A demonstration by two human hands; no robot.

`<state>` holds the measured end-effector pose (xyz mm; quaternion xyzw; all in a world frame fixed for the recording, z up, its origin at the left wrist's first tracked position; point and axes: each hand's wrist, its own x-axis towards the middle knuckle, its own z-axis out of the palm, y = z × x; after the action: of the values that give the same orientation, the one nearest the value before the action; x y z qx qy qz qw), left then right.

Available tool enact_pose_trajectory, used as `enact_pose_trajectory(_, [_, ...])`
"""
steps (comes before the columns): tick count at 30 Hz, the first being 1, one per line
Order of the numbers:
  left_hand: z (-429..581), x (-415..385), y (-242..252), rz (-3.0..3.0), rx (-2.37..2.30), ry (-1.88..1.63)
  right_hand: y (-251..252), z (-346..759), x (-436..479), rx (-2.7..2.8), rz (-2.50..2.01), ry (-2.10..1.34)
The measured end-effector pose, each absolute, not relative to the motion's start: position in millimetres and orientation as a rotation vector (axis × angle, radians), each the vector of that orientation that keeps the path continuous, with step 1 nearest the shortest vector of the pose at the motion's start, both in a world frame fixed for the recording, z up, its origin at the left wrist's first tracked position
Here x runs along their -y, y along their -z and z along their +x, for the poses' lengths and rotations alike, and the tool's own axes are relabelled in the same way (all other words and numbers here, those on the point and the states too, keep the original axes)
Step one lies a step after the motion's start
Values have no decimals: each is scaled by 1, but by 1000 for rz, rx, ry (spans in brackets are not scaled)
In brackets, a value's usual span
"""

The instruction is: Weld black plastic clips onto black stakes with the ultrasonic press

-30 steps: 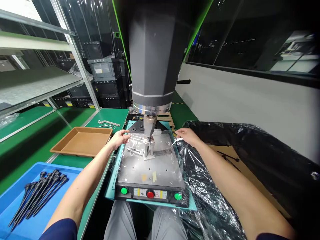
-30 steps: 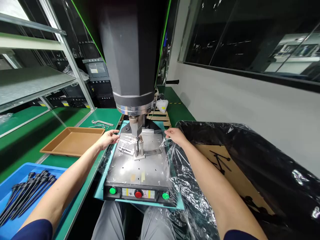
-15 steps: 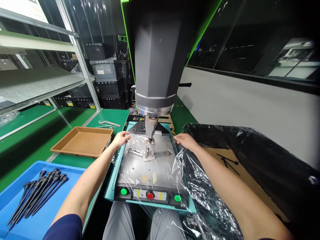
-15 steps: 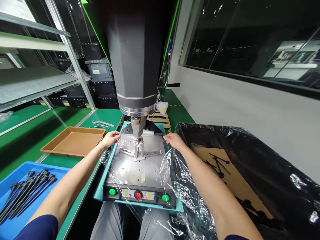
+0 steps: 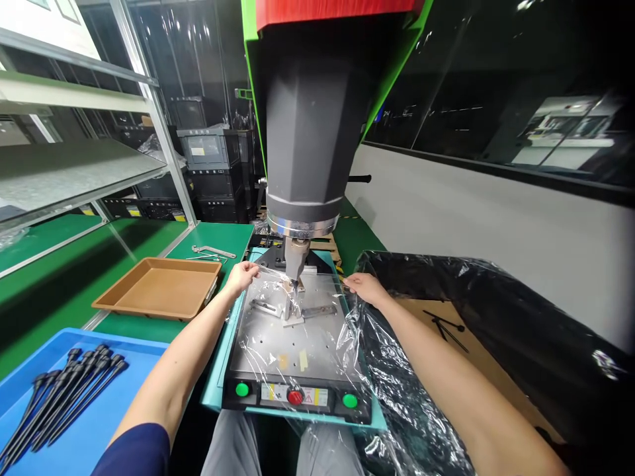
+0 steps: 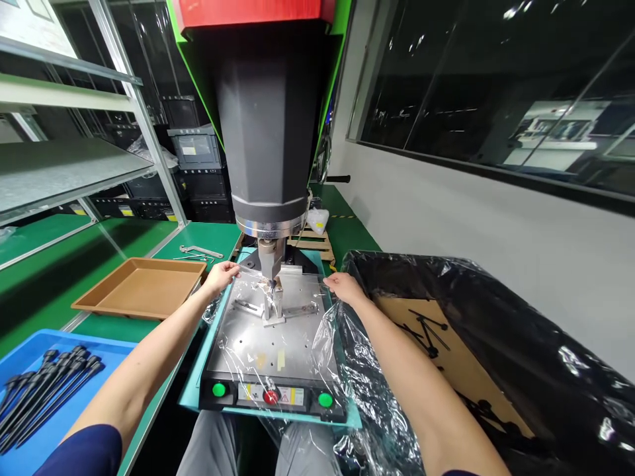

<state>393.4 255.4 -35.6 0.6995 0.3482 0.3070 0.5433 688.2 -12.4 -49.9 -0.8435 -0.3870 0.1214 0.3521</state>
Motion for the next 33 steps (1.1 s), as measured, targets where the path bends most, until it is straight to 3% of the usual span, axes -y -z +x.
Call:
enact_pose_trajectory(6, [394,-255,40,1717,-877,-745,41,684,17,1007,-2226,-212])
enact_pose_trajectory(15, [366,-244,13,1807,-1019,-932,-18,641,55,983,-2132,-24])
enact_pose_trajectory(23, [304,-165,38,1704,-981,-1169,-70,491,136,1090,-1706,-465])
enact_pose_trajectory(26, [273,-113,70,1619,-977,-1170,-39,425,162,1107,-1419,-951])
enact_pose_trajectory(30, [230,-47,131,1437,-1034,-979,86,344,171,837,-1243,-1491])
enact_pose_trajectory(33, [206,-18,173,1338,-1086,-740,190,306,170,347,-1482,-1360])
